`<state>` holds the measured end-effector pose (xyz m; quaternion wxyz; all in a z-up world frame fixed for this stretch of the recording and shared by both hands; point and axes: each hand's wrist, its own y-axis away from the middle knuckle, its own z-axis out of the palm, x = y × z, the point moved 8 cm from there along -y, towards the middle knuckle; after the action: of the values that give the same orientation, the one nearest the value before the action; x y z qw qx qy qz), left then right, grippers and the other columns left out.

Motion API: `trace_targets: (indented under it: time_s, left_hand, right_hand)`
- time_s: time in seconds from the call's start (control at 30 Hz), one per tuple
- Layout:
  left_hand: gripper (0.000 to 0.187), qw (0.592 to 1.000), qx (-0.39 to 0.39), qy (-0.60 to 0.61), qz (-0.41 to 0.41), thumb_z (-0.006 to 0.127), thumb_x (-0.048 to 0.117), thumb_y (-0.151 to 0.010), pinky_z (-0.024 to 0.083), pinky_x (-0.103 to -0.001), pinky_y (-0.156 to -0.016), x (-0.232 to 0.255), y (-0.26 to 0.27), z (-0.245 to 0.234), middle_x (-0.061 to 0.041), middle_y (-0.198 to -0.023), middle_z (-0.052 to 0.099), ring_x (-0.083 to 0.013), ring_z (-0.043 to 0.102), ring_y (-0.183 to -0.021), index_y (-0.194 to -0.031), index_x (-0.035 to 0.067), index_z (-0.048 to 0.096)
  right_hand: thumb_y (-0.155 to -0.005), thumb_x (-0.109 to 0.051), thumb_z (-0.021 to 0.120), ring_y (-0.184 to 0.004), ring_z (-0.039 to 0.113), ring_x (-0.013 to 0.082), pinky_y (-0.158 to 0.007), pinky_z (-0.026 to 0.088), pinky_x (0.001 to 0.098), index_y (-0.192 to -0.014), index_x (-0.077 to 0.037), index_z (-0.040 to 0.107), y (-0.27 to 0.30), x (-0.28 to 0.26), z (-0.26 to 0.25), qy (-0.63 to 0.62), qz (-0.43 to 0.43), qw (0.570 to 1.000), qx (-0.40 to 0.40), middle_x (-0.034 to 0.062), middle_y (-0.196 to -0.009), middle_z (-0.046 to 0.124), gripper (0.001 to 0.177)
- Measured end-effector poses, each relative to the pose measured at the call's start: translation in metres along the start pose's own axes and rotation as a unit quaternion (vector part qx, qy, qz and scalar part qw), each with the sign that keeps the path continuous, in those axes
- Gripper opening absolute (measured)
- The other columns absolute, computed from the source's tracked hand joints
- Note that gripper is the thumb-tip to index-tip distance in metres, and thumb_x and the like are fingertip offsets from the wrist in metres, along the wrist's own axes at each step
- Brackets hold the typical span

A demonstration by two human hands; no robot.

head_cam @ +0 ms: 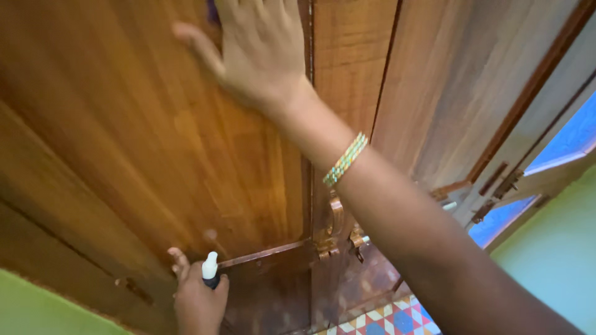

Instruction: The person wipes a wooden door with a purple cloth while holding a small bottle in the other hand. They repeatedly rub the door surface and the metal latch area, moving the cloth in vertical and horizontal strokes across the wood grain.

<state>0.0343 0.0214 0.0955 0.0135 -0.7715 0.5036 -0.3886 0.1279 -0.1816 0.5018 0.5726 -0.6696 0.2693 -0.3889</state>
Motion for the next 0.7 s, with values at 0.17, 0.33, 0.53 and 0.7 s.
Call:
trace_targets:
  time_s: [0.17, 0.33, 0.53, 0.7]
  left_hand:
    - [0.041, 0.999, -0.015, 0.028, -0.026, 0.084, 0.022, -0.069, 0.056, -0.05, -0.087, 0.008, 0.001, -0.011, -0.014, -0.153, 0.05, -0.0389, 0.062, -0.119, -0.104, 0.009, 0.067]
    - [0.034, 0.999, -0.015, 0.015, -0.027, 0.081, 0.02, -0.071, 0.057, -0.048, -0.084, 0.018, 0.004, -0.023, -0.009, -0.168, 0.033, -0.0384, 0.065, -0.11, -0.1, 0.008, 0.068]
    - [0.031, 0.996, -0.059, 0.017, -0.069, 0.081, 0.019, -0.069, 0.059, -0.046, -0.085, -0.001, 0.002, -0.019, -0.002, -0.171, 0.03, -0.0374, 0.07, -0.103, -0.095, 0.007, 0.069]
    - [0.037, 0.997, -0.052, 0.055, -0.031, 0.082, 0.017, -0.064, 0.057, -0.046, -0.084, -0.013, 0.006, -0.026, -0.005, -0.166, 0.029, -0.0371, 0.069, -0.105, -0.099, 0.011, 0.072]
  right_hand:
    - [-0.109, -0.069, 0.04, -0.159, 0.011, 0.0368, -0.13, 0.005, 0.0513, -0.165, -0.002, 0.024, 0.038, -0.024, 0.008, 0.009, 0.008, 0.965, -0.261, 0.0164, -0.171, 0.019, 0.09]
    - [-0.114, -0.064, 0.041, -0.161, 0.009, 0.0376, -0.131, 0.001, 0.0508, -0.168, 0.0, 0.026, 0.078, -0.047, 0.009, -0.014, -0.049, 0.972, -0.231, 0.0154, -0.174, 0.017, 0.086]
    - [-0.112, -0.063, 0.043, -0.161, 0.013, 0.0329, -0.132, 0.004, 0.048, -0.168, -0.003, 0.032, 0.149, -0.075, 0.012, 0.014, -0.123, 0.967, -0.221, 0.0127, -0.174, 0.021, 0.082]
    - [-0.108, -0.062, 0.043, -0.16, 0.016, 0.0308, -0.13, 0.007, 0.047, -0.165, -0.007, 0.033, 0.19, -0.087, 0.008, 0.023, -0.143, 0.951, -0.272, 0.0098, -0.172, 0.023, 0.08]
